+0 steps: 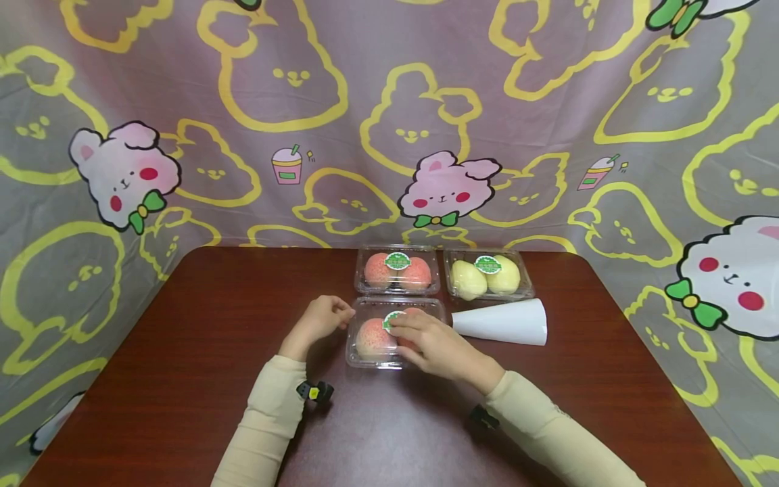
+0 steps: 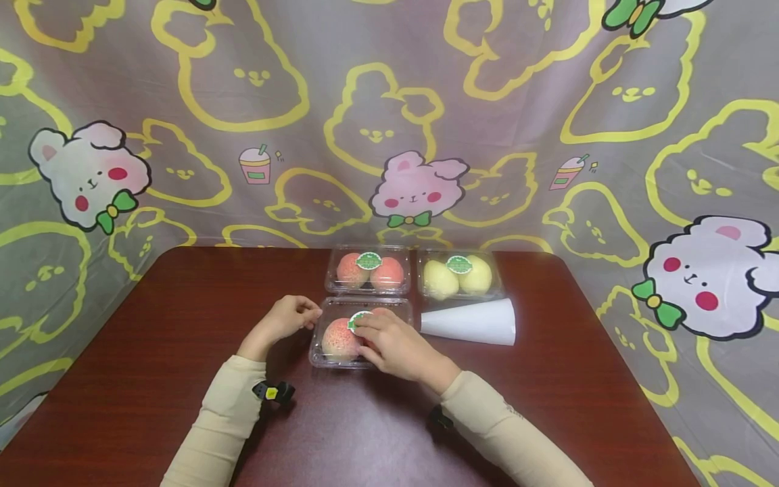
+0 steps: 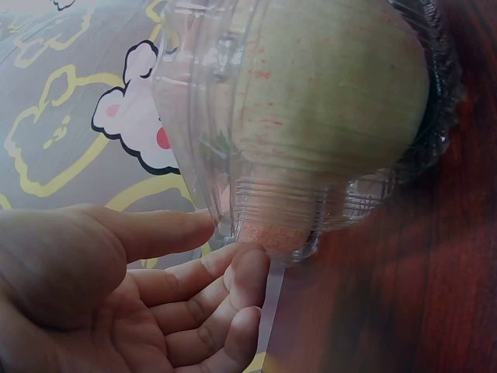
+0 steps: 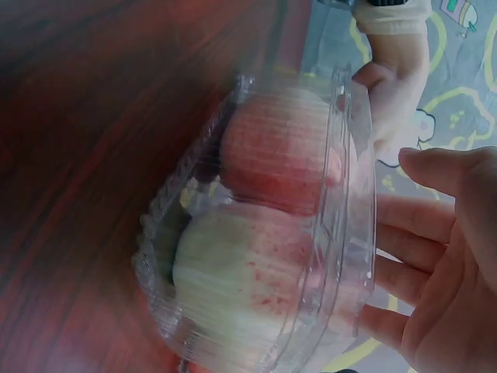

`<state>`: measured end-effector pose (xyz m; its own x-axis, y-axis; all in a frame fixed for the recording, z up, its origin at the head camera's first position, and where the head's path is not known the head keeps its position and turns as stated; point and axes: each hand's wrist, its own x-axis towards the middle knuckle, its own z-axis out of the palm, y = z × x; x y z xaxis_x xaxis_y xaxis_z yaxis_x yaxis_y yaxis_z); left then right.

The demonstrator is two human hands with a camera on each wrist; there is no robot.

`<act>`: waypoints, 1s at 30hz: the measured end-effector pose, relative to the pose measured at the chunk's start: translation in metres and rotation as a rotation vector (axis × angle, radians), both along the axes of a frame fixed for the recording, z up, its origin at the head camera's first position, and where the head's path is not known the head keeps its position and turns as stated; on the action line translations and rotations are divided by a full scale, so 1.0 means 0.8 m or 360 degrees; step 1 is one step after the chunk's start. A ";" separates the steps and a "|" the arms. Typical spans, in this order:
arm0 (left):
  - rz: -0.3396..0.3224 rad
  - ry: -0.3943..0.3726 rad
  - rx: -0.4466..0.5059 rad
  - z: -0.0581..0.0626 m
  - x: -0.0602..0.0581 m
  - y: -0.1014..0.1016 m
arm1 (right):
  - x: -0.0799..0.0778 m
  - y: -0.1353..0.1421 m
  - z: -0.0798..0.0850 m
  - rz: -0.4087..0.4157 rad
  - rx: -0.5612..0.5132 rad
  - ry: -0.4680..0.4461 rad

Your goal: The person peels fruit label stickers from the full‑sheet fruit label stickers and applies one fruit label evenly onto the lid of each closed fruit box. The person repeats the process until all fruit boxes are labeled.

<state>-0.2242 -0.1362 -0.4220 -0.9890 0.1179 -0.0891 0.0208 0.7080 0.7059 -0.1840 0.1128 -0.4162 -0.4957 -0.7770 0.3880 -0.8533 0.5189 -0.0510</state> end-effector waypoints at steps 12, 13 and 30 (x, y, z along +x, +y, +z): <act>0.0002 -0.0018 -0.0006 -0.001 0.000 0.000 | 0.001 0.013 -0.001 -0.0099 -0.0003 -0.0005; 0.0001 -0.0019 -0.0008 -0.001 0.000 0.000 | 0.002 0.013 0.000 -0.0087 -0.0017 -0.0013; -0.0042 -0.0020 -0.0027 -0.001 0.000 -0.001 | 0.010 0.024 -0.003 -0.0107 -0.0140 -0.0060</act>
<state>-0.2243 -0.1369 -0.4227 -0.9844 0.1425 -0.1035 0.0311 0.7192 0.6941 -0.1763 0.1323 -0.4187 -0.5609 -0.7055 0.4333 -0.8135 0.5669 -0.1300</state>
